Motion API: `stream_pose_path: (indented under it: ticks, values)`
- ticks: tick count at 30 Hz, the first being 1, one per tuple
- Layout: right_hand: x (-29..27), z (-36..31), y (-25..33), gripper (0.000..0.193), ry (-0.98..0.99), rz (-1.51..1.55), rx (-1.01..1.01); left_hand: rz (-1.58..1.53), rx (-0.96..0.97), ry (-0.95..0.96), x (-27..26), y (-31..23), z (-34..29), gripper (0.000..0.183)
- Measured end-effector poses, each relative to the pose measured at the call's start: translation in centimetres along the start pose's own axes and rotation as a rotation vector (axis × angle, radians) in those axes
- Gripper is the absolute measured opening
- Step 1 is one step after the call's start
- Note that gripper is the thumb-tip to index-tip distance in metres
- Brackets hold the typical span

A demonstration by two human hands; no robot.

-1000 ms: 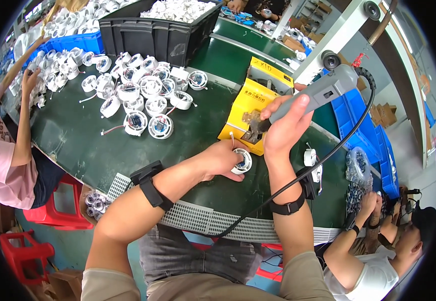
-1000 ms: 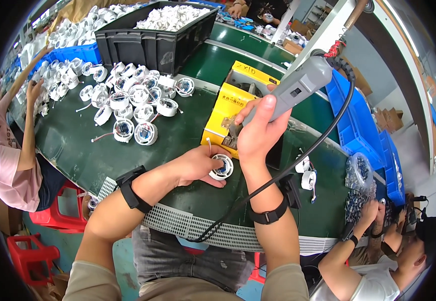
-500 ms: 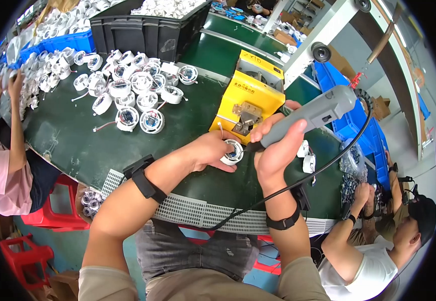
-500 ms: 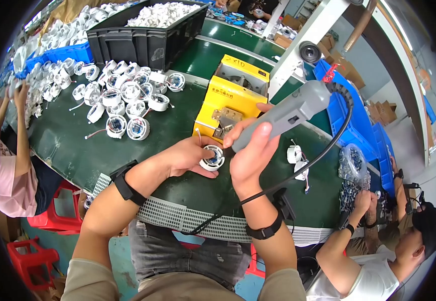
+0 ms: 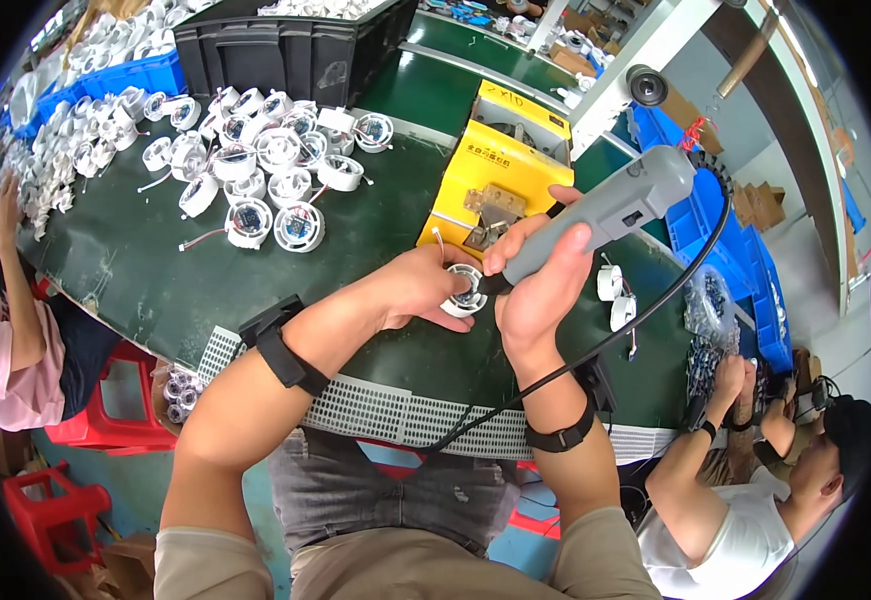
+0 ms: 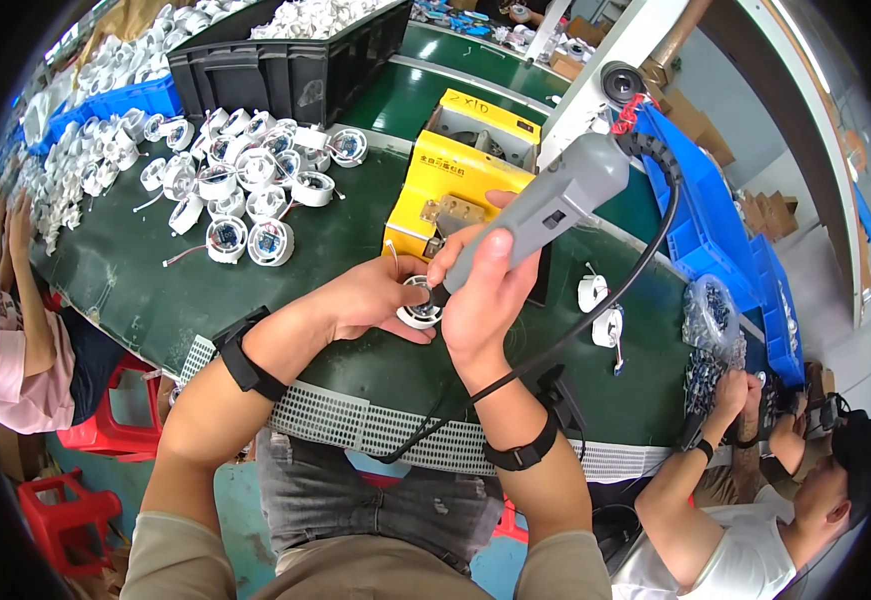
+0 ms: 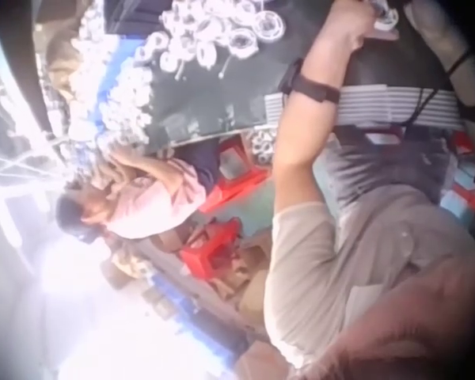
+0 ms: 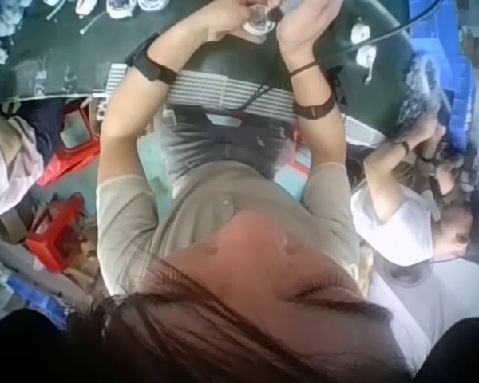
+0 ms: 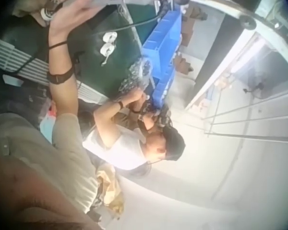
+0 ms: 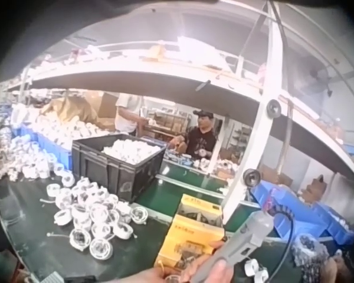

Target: The person assembles electronic components by inserting a circuit board and wires into a white plastic housing, securing them with a power screwdriver, and placing the finished unit on the workbench.

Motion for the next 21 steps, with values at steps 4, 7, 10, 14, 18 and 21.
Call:
stream_pose_path:
  ticks: [4, 7, 10, 14, 18, 21]
  values:
    - [0.1, 0.1, -0.2, 0.055, 0.027, -0.010, -0.018, -0.010, 0.004, -0.006, 0.0, -0.1, 0.0, 0.030]
    - [0.2, 0.0, -0.3, 0.054, 0.040, -0.021, -0.019, -0.012, 0.014, -0.010, 0.0, 0.0, 0.1, 0.029]
    - [0.3, -0.1, -0.5, 0.054, 0.046, -0.022, -0.015, -0.005, 0.016, -0.005, 0.1, -0.1, 0.0, 0.028]
    - [0.7, -0.2, -0.5, 0.055, 0.064, -0.026, -0.019, -0.003, 0.020, -0.020, -0.1, 0.0, -0.2, 0.030]
    - [0.5, -0.2, -1.1, 0.057, 0.078, 0.000, -0.005, 0.005, 0.032, -0.033, -0.3, 0.2, 0.1, 0.033]
    - [0.1, -0.4, -0.9, 0.059, 0.111, 0.051, -0.067, 0.010, 0.082, 0.007, 0.3, -0.1, 0.9, 0.032]
Point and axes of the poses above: each hand's wrist, its own z-axis towards the middle knuckle, its own x-axis out of the palm, y = z × x, the point moved 9 cm from there along z, towards the middle knuckle
